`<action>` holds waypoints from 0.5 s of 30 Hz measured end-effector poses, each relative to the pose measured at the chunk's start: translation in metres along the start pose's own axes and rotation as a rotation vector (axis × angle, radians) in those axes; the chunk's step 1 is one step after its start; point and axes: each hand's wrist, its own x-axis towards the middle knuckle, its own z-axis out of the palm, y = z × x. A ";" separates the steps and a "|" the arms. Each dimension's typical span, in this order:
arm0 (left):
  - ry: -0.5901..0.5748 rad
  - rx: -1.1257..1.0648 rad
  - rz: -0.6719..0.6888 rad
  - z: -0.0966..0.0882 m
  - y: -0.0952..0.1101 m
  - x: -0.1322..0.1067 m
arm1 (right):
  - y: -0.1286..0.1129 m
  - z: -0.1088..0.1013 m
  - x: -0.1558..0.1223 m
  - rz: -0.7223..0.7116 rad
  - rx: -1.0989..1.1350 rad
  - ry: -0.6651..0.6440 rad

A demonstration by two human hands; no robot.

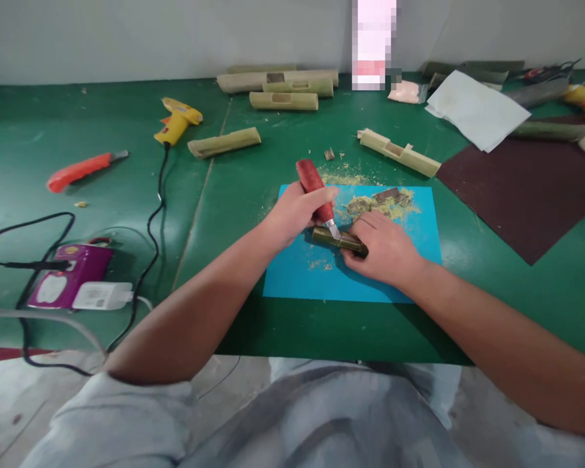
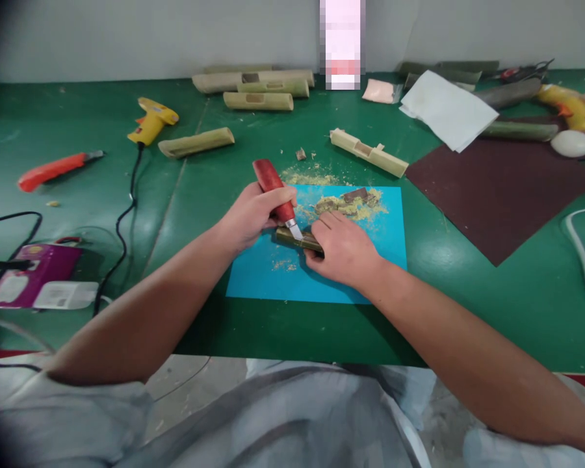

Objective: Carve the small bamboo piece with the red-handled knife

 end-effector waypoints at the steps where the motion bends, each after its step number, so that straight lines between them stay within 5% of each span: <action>1: -0.030 0.024 -0.009 -0.002 0.001 0.000 | 0.000 0.000 0.000 0.005 0.000 -0.001; 10: 0.105 0.134 0.225 -0.011 -0.022 0.010 | 0.003 -0.002 -0.001 0.020 -0.011 -0.024; 15: 0.135 0.160 0.240 -0.012 -0.023 0.008 | 0.004 -0.002 -0.003 0.010 0.006 0.005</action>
